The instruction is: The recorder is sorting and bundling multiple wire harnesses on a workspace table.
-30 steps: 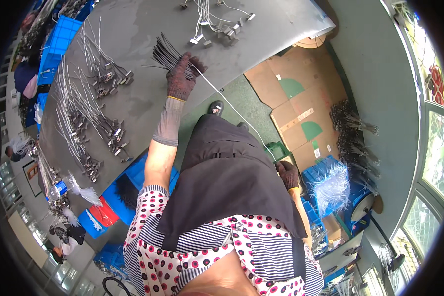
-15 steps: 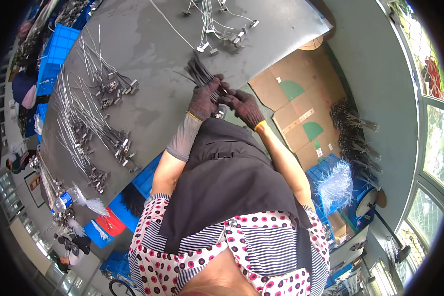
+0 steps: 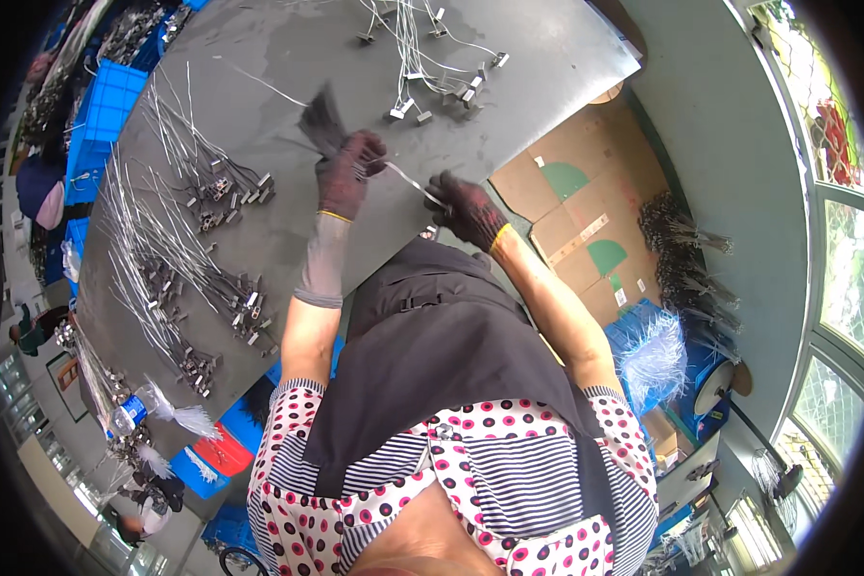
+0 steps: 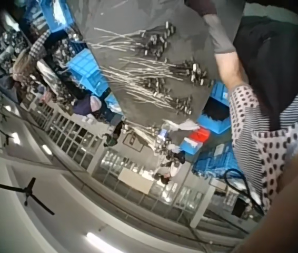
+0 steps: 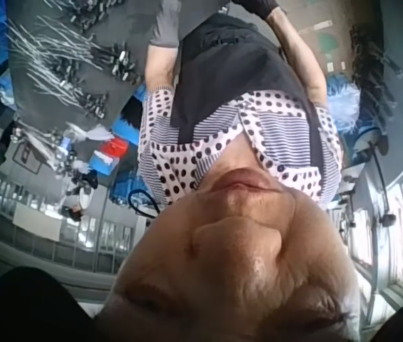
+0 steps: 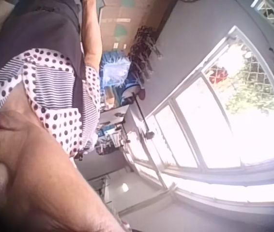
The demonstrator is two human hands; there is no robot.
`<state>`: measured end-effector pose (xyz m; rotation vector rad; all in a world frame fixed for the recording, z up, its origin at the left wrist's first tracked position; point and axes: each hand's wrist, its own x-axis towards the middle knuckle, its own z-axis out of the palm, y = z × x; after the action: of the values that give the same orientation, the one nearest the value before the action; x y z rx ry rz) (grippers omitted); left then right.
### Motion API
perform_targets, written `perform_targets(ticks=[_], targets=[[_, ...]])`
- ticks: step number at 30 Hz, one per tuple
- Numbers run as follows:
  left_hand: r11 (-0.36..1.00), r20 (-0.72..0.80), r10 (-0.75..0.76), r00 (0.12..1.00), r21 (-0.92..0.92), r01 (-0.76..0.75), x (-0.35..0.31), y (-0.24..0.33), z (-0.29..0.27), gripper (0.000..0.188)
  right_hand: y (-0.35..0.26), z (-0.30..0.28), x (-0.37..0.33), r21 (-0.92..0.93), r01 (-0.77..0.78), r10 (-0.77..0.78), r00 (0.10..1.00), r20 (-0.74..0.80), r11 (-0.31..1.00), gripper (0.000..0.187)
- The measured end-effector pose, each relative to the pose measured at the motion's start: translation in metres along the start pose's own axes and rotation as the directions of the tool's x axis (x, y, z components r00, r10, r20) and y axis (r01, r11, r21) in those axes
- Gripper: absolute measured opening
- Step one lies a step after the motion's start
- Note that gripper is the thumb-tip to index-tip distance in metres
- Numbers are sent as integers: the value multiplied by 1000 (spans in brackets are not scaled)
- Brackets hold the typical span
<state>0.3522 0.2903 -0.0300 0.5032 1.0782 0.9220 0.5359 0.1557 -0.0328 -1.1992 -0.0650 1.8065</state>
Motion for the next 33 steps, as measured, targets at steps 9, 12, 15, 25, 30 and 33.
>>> perform_targets(ticks=[9, 12, 15, 25, 30, 33], targets=[[930, 42, -43, 998, 366, 25, 7, -32, 42, 40, -60, 53, 72, -695, 264, -416, 908, -56, 669, 45], [770, -36, 87, 996, 637, -44, 29, -21, 9, 38, -56, 68, 83, -975, 163, -708, 707, 11, 148, 45], [425, -46, 251, 967, 903, -68, 30, 0, 3, 38, -61, 64, 96, -997, -54, -810, 586, 18, -60, 43], [894, -65, 35, 997, 448, -2, -10, -6, 11, 27, -86, 27, 107, -990, -131, -650, 757, -66, -52, 35], [924, 178, -319, 931, 276, 264, -14, -57, 43, 28, -55, -13, 64, -926, 255, -789, 610, -70, 279, 30], [876, 53, -420, 906, 285, 389, 10, -89, 57, 27, -27, -33, 18, -798, 283, -670, 717, -192, 532, 29]])
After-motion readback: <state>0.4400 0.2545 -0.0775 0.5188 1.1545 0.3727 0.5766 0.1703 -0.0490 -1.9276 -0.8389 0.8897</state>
